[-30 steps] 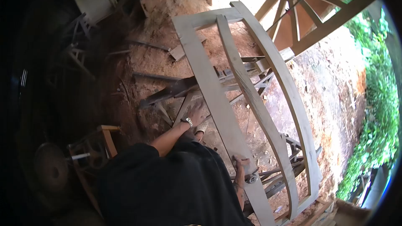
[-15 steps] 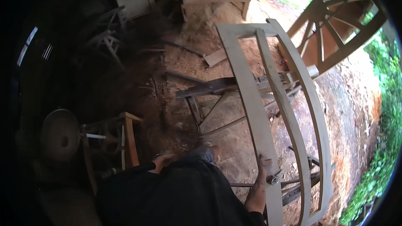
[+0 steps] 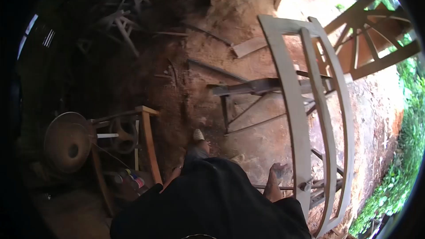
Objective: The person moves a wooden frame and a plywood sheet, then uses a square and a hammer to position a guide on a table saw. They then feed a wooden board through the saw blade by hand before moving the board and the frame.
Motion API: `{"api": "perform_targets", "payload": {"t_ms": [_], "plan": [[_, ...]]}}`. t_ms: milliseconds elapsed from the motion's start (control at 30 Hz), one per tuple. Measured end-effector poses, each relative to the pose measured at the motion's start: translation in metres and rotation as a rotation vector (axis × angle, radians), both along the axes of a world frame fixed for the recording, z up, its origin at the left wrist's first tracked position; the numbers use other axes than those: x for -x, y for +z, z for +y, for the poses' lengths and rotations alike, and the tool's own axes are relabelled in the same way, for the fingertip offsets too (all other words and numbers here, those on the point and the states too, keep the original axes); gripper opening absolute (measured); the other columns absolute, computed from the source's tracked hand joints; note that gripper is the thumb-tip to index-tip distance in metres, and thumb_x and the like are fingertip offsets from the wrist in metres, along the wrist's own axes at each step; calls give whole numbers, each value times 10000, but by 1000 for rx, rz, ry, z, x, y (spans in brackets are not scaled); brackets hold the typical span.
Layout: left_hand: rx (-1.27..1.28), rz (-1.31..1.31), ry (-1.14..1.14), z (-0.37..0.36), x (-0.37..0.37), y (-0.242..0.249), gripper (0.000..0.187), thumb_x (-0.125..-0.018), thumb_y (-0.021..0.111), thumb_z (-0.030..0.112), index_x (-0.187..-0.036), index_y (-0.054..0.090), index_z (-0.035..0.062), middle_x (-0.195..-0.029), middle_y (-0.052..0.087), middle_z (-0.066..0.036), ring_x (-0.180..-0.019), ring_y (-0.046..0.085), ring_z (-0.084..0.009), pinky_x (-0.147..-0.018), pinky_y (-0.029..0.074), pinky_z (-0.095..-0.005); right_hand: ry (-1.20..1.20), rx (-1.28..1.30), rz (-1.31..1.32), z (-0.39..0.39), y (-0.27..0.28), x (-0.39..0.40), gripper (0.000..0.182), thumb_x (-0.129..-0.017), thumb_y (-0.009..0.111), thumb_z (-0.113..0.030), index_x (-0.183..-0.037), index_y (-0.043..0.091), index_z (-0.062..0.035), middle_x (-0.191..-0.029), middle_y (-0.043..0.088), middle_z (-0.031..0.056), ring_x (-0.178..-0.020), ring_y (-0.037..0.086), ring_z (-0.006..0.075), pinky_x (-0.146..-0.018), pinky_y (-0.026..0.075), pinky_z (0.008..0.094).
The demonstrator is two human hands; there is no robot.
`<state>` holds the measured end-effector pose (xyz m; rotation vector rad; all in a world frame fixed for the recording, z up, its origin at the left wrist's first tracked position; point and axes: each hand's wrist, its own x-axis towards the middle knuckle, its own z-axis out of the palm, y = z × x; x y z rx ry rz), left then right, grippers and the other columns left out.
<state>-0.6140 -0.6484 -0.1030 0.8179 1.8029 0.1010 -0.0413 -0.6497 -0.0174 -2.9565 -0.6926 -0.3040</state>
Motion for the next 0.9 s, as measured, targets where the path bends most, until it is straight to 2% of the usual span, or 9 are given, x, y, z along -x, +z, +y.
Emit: {"api": "perform_targets", "payload": {"t_ms": [100, 167, 200, 300, 433, 700, 767, 833, 900], "plan": [[89, -41, 50, 8, 61, 49, 490, -946, 620, 356, -1333, 610, 56, -1220, 677, -146, -1099, 644, -291, -900, 513, -418, -16, 386, 980, 50, 3, 68, 504, -834, 686, -290, -1185, 656, 70, -1187, 643, 329, -1131, 627, 427, -949, 493, 489], [103, -59, 108, 35, 98, 86, 480, -945, 636, 322, -1338, 601, 48, -1205, 680, -147, -1091, 650, -284, -888, 521, -414, 476, 393, 1012, 47, -114, 89, 469, -822, 728, -309, -1076, 704, 83, -1050, 699, 294, -1003, 681, 380, -882, 524, 450], [105, -56, 117, 51, 117, 97, 477, -944, 643, 305, -1340, 597, 44, -1198, 681, -147, -1087, 652, -280, -882, 525, -411, 36, 352, 1123, 95, -54, 157, 512, -834, 738, -349, -1106, 692, 82, -1057, 709, 250, -972, 684, 345, -843, 534, 436], [127, -5, -9, 99, 180, 124, 467, -936, 683, 221, -1346, 579, 22, -1157, 686, -147, -1049, 681, -249, -846, 551, -378, 395, 128, 1394, 150, -60, 247, 541, -856, 725, -435, -1127, 703, 33, -1021, 731, 179, -940, 686, 311, -817, 538, 429], [13, -115, 291, 202, 232, 135, 417, -973, 648, 187, -1345, 571, 14, -1117, 693, -119, -874, 723, -196, -713, 591, -351, 1002, 412, 1170, 249, -58, 336, 517, -853, 708, -477, -1157, 710, -59, -1025, 728, 189, -950, 694, 343, -829, 539, 437], [-209, -319, 744, 323, 227, 76, 233, -1006, 573, 201, -1156, 627, 31, -838, 702, -81, -587, 664, -183, -481, 532, -304, 1245, 350, 1220, 449, 1, 420, 483, -856, 694, -458, -1129, 721, -61, -1029, 730, 198, -1013, 695, 324, -890, 532, 399], [-103, -365, 604, 320, 228, 41, 225, -976, 619, 254, -1045, 648, 42, -919, 687, -89, -766, 691, -222, -581, 563, -325, 1169, 283, 1213, 490, 7, 446, 459, -859, 692, -438, -1116, 727, -59, -1029, 736, 185, -1002, 700, 301, -882, 533, 396], [71, -410, 618, 324, 229, 26, 65, -959, 622, 145, -995, 629, 91, -721, 665, -35, -559, 592, -156, -482, 459, -285, 1116, 225, 1396, 524, -85, 451, 450, -863, 691, -432, -1110, 727, -58, -1023, 738, 176, -984, 704, 288, -868, 539, 397], [-13, -212, 218, 330, 234, 48, 153, -961, 552, 224, -975, 610, 82, -836, 657, -70, -674, 599, -227, -577, 490, -379, 1014, 140, 1453, 553, -125, 461, 441, -867, 689, -426, -1102, 727, -55, -1008, 740, 167, -946, 709, 270, -842, 547, 394]]}}
